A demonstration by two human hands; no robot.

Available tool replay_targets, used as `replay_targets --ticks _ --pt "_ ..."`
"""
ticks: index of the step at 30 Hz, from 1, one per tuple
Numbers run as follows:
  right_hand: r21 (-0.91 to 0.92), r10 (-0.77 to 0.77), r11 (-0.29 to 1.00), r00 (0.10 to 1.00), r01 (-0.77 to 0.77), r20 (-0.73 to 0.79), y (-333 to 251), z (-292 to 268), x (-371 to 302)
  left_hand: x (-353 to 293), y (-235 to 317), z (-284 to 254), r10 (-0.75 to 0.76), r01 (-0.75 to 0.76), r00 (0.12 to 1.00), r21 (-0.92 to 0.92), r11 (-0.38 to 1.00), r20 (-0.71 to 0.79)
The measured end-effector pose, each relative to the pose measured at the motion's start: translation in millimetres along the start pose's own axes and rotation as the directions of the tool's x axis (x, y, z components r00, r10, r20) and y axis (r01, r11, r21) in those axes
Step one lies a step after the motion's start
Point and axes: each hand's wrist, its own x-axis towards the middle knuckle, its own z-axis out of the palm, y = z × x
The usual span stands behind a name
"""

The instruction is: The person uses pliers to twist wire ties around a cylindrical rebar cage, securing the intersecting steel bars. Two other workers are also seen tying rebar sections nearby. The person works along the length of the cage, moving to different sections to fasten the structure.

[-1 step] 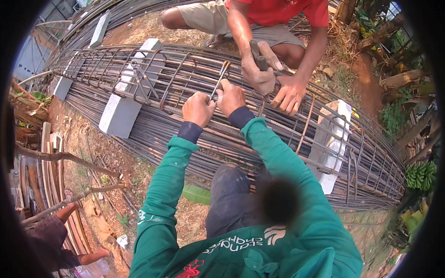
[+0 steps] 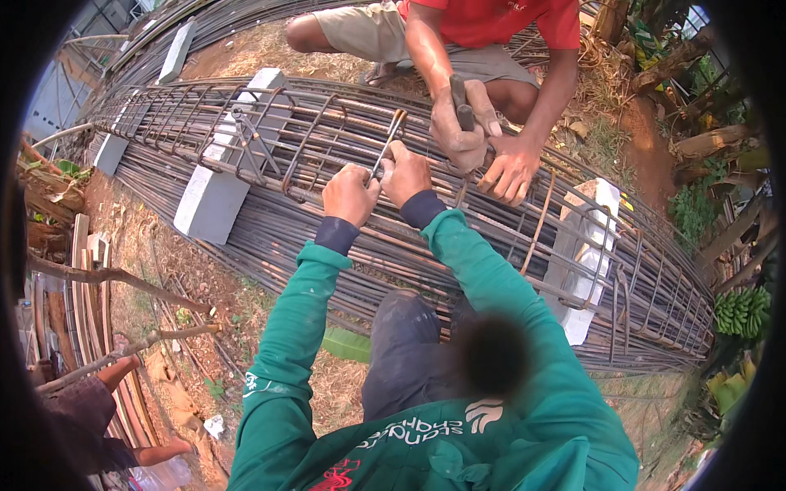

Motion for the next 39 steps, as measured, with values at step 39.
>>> replay_targets --ticks 39 --pt "-0.304 -0.190 0.873 0.839 0.382 0.509 -59 -12 59 -19 28 3 -0.396 0.329 0.908 -0.353 0.876 -0.136"
